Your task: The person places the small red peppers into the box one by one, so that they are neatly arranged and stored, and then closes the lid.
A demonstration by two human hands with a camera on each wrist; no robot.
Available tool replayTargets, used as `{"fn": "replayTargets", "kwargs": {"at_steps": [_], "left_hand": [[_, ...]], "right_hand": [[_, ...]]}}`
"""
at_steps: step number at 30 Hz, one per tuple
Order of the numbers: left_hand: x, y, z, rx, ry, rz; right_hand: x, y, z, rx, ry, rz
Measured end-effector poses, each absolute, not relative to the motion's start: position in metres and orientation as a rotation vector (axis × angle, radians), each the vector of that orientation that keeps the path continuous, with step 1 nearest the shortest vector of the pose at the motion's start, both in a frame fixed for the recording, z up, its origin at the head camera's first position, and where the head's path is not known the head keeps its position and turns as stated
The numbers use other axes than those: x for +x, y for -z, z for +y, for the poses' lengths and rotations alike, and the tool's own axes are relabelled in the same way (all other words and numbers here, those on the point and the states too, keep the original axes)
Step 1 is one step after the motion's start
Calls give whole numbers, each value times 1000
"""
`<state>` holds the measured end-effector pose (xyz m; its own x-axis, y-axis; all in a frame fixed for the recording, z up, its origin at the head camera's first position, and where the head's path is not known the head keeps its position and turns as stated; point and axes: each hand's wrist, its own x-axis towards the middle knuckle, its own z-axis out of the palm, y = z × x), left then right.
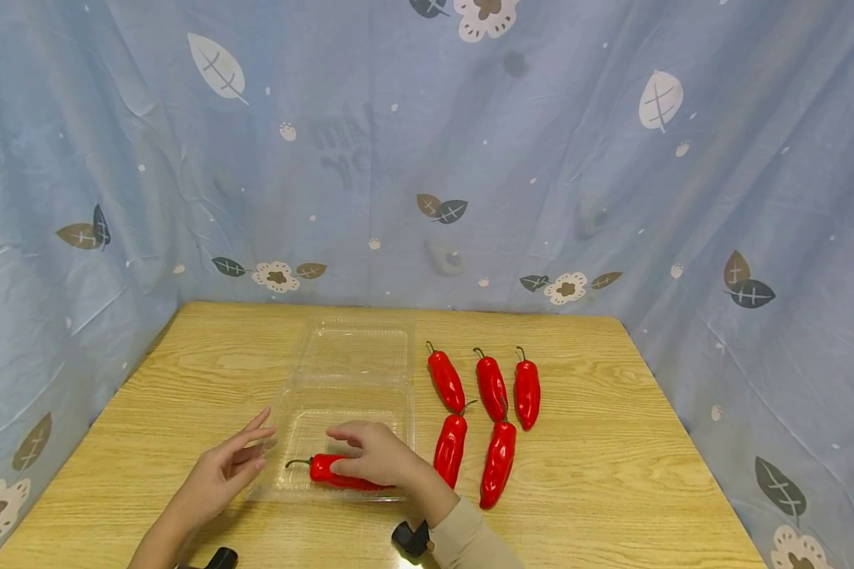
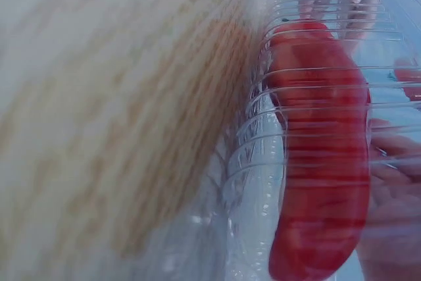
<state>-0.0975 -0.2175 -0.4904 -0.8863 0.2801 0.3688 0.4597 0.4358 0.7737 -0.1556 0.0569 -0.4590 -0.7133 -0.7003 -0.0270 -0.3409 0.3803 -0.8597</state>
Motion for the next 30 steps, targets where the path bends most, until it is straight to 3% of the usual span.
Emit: {"fn": "replayTargets", "kwargs": {"at_steps": [23,30], "left_hand": [[-97,492,-218,-640,1458,-2502],[-97,492,-219,-644,1455,-2509]], "right_hand": [[-158,449,82,-1115,1702,2174],[-158,446,108,-1036,1757,2249]]}}
